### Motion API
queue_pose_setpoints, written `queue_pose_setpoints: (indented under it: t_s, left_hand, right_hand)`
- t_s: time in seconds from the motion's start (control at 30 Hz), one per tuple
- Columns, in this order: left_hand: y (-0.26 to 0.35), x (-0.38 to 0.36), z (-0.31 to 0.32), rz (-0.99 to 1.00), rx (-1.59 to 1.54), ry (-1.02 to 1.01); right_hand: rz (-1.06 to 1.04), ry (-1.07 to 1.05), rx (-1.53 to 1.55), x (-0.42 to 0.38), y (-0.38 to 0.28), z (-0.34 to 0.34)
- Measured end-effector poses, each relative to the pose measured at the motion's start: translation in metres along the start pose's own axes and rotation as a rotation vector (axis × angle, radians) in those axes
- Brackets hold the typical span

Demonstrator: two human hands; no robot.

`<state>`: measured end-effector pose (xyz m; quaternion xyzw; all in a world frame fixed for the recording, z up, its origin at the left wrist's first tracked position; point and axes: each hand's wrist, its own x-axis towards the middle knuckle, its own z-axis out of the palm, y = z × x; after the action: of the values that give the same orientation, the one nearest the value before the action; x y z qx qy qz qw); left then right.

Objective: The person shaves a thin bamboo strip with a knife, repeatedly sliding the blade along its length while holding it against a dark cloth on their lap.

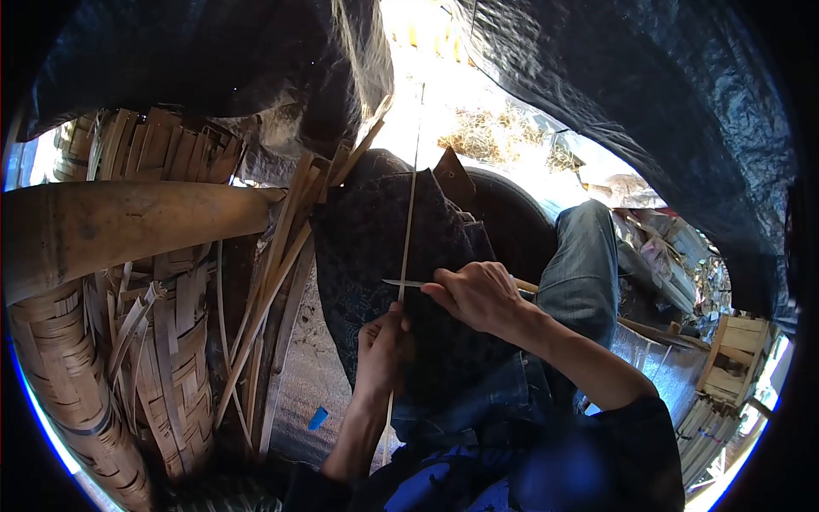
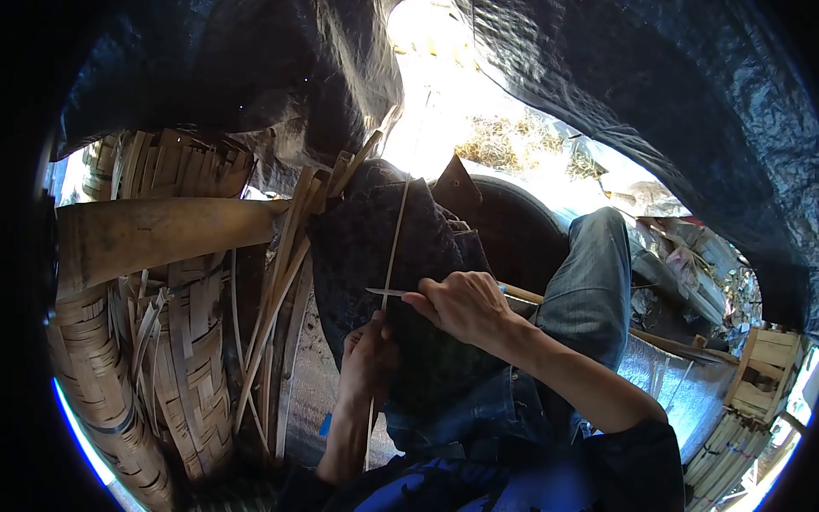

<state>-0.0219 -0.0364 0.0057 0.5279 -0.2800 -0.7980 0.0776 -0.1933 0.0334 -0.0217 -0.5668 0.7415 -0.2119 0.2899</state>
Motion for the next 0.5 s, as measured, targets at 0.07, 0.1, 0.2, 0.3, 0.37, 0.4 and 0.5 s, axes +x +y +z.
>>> queue_pose_setpoints:
  t_s: [0.07, 0.1, 0.2, 0.3, 0.37, 0.4, 0.5]
  left_hand:
    - [0.001, -0.001, 0.001, -0.001, -0.009, -0.002]
    - [0.000, -0.002, 0.002, -0.001, 0.001, -0.005]
    - [-0.006, -0.003, 0.002, -0.001, 0.008, 0.002]
    - [-0.006, -0.005, 0.002, 0.013, 0.001, 0.012]
    - [-0.006, -0.006, 0.004, 0.037, -0.010, 0.007]
    - [-0.007, -0.007, 0.003, 0.036, 0.017, 0.009]
    - [-0.004, -0.010, 0.003, 0.037, 0.051, 0.013]
  right_hand:
    - [-0.019, 0.010, -0.056, 0.003, 0.002, 0.002]
    - [-0.021, 0.009, -0.058, 0.006, 0.006, 0.003]
    - [0.062, 0.104, -0.121, 0.020, 0.019, 0.007]
    - [0.031, 0.079, -0.141, 0.031, 0.029, 0.007]
    - [0.053, 0.125, -0.166, 0.043, 0.038, 0.008]
    - [0.053, 0.132, -0.174, 0.052, 0.046, 0.010]
    - [0.050, 0.259, -0.211, 0.079, 0.076, 0.017]
